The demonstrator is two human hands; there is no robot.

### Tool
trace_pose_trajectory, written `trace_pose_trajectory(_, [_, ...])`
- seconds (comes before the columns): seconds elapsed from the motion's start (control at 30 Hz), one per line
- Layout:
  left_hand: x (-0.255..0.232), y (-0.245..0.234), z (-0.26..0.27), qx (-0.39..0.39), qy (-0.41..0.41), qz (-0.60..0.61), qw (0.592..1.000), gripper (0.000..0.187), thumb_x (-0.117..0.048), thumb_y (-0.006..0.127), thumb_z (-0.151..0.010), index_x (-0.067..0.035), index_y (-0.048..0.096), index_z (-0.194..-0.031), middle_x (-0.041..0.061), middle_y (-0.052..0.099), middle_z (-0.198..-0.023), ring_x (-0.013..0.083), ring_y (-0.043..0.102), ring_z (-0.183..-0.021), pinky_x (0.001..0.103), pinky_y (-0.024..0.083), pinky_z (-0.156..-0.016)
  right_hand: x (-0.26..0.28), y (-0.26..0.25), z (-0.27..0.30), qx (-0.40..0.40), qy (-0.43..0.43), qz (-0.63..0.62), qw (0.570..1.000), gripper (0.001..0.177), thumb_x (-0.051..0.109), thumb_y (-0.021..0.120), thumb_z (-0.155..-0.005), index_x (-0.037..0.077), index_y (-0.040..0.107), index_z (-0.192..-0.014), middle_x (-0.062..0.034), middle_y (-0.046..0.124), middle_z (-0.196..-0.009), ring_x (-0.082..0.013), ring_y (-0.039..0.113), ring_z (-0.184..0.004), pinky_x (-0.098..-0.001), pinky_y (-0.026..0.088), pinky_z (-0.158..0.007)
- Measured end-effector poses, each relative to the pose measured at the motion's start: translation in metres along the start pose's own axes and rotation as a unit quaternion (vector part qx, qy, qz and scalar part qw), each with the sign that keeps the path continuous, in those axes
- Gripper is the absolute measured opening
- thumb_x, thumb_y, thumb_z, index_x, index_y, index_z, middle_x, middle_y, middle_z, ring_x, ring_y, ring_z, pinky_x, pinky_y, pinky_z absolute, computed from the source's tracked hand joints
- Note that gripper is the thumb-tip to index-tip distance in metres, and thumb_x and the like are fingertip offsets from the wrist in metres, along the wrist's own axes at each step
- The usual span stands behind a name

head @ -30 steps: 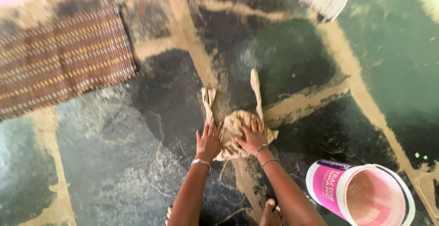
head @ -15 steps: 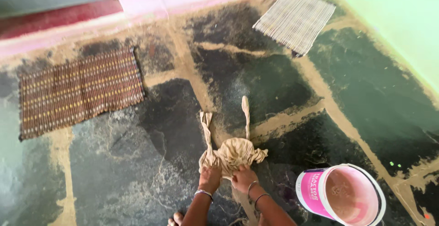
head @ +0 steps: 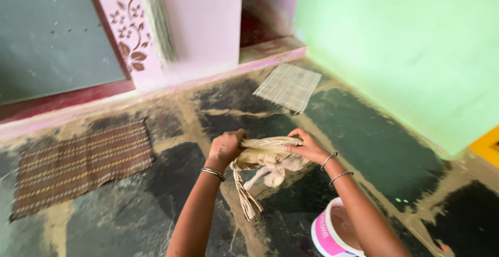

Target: The person repeatedly dips a cloth into a bucket of water, wrings it out, and wipes the dark tiled floor. The person moves the bucket to different locations and continues wiping the floor with the cloth.

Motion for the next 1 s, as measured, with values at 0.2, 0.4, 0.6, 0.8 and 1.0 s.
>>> trace_pose_trajectory(0.2, [-0.090,-0.010,-0.038,-0.009,0.073,0.103,0.992,0.034,-0.025,0.072,-0.087,-0.018,0.067,-0.120,0.011,0.075,-0.108,0.0359,0.069,-0.101,0.049,0.055,-0.084,0.098,-0.114,0.049,-0.095,0.111,0.352,0.925,0.037,0.040,0.074,-0.090,0.003,0.072,-0.094,-0.0213,0.070,-0.092,-0.0384,0.066,-0.085,-0.0453,0.052,-0.076])
trace_pose_trajectory(0.4, [-0.214,-0.015,-0.064,0.022,0.155,0.237,0.959,0.037,-0.029,0.069,-0.089,-0.011,0.064,-0.121,0.018,0.075,-0.097,0.0339,0.072,-0.093,0.045,0.055,-0.081,0.160,-0.200,0.094,-0.294,0.145,0.315,0.890,0.033,0.032,0.072,-0.093,0.002,0.074,-0.107,-0.0221,0.072,-0.085,-0.0365,0.068,-0.076,-0.0422,0.052,-0.071])
trace_pose_trajectory(0.6, [-0.309,-0.007,-0.086,0.092,0.200,0.518,0.826,0.039,-0.035,0.068,-0.100,-0.002,0.065,-0.121,0.011,0.071,-0.097,0.0166,0.063,-0.084,0.034,0.051,-0.077,0.194,-0.261,0.100,-0.396,0.048,0.026,0.916,0.019,0.016,0.066,-0.100,-0.001,0.073,-0.103,0.0010,0.072,-0.084,-0.0052,0.058,-0.074,-0.0257,0.051,-0.068])
trace_pose_trajectory(0.8, [-0.343,0.054,-0.084,0.250,0.127,0.651,0.705,0.046,-0.032,0.066,-0.096,-0.005,0.057,-0.132,0.004,0.068,-0.109,0.0132,0.060,-0.098,0.032,0.049,-0.085,0.181,-0.267,0.125,-0.380,0.076,0.061,0.920,0.016,0.013,0.066,-0.099,-0.001,0.073,-0.104,-0.0022,0.071,-0.085,-0.0054,0.060,-0.075,-0.0260,0.051,-0.068])
trace_pose_trajectory(1.0, [-0.298,0.191,-0.053,0.406,0.202,0.278,0.847,0.040,-0.031,0.067,-0.093,-0.001,0.071,-0.119,0.015,0.077,-0.109,0.0271,0.074,-0.100,0.038,0.058,-0.089,0.030,-0.186,0.193,-0.237,0.158,0.162,0.945,0.024,0.013,0.076,-0.084,0.008,0.078,-0.107,-0.0140,0.077,-0.088,-0.0130,0.069,-0.071,-0.0315,0.055,-0.068])
Point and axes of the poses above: each hand's wrist, its own z-axis away from the middle knuckle, its own y-axis out of the palm, x = y × z, the point moved 2 cm from there along -z, towards the middle knuckle
